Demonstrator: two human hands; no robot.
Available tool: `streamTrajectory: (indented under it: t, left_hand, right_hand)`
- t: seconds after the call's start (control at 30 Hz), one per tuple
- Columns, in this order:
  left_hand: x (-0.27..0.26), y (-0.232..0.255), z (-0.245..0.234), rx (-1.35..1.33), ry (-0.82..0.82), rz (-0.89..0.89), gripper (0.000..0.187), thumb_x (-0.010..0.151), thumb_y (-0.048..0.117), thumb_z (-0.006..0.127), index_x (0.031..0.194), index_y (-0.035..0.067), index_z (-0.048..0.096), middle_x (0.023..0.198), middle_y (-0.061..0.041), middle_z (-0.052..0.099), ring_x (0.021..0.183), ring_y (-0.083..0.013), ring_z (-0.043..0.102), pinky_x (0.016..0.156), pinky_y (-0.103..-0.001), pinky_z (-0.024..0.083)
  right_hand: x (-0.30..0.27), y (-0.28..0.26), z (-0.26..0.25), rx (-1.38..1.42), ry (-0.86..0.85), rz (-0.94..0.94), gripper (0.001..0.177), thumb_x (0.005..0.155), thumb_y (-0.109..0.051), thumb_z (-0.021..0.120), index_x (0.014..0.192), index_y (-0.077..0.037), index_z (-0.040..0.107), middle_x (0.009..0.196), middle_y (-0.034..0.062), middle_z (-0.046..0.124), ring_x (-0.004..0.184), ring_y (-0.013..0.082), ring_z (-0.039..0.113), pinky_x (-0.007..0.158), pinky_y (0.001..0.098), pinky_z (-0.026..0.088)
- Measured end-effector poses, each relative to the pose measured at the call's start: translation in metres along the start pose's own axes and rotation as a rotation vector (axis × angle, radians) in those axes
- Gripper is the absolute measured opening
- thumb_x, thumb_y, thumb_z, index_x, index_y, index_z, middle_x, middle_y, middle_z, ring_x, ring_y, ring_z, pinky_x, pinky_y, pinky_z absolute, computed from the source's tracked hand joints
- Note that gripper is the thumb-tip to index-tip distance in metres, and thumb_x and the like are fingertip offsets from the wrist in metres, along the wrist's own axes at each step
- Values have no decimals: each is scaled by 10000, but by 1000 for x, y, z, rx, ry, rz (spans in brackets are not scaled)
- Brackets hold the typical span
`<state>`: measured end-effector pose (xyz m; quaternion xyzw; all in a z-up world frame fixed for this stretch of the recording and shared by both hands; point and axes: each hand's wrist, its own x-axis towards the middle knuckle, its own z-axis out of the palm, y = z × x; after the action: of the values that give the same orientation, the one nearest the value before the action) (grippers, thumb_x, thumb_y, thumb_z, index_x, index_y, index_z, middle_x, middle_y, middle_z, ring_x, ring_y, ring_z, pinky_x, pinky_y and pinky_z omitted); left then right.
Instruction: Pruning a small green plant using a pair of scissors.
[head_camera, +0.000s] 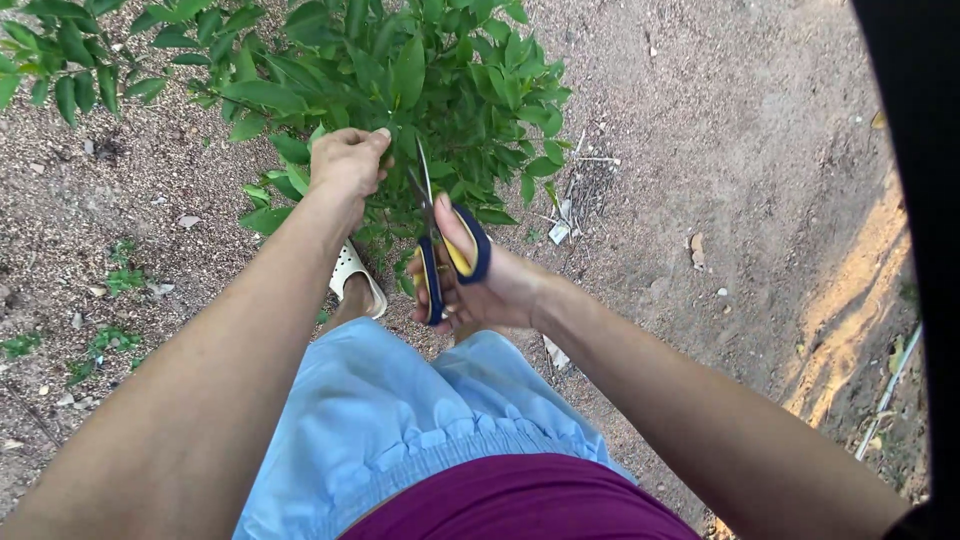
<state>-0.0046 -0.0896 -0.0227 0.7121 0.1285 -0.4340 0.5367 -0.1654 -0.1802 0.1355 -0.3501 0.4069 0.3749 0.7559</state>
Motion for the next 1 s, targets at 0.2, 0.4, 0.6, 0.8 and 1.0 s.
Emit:
streamTrajectory:
  t: [0.2,0.4,0.6,0.8,1.0]
  left_hand:
    - [-6,-8,3,-65,-57,-5,207,933,288,735,939,81,745,726,1,682,598,-87,585,513,-259,440]
    - [-5,-27,-3,-239,-24,-106,171,945,283,709,960,112,707,781,1,702,623,-104,624,551,-284,505]
    - [-6,-31,-8,-367,-61,-205,188,949,292,697,1021,122,663,832,-19,685,692,-147,639,621,-335,550]
    - [-6,-41,-16,-484,-103,-309,220,937,304,693,1030,111,644,846,-52,646,738,-190,613,683,-376,540]
    - [-17,-41,-24,-585,-101,-371,198,925,294,681,1015,124,633,855,-50,642,761,-200,622,733,-388,556]
  right_hand:
    - [52,-6,-34,-46,234,-249,843,871,-847,510,1023,-28,638,746,66,628,707,235,657,653,377,550]
    - [10,1,-32,77,267,-295,763,856,-862,455,980,-120,580,749,44,610,735,225,674,598,357,457]
    - [-22,11,4,142,-93,50,881,810,-891,324,1080,-103,613,910,107,656,936,295,680,798,436,531]
    - [47,-11,-15,183,-151,59,920,761,-942,410,1038,-92,627,890,100,650,916,288,664,770,422,510]
    - [99,-20,-63,141,-83,1,921,796,-971,439,1040,-106,643,926,77,653,905,264,665,730,392,483]
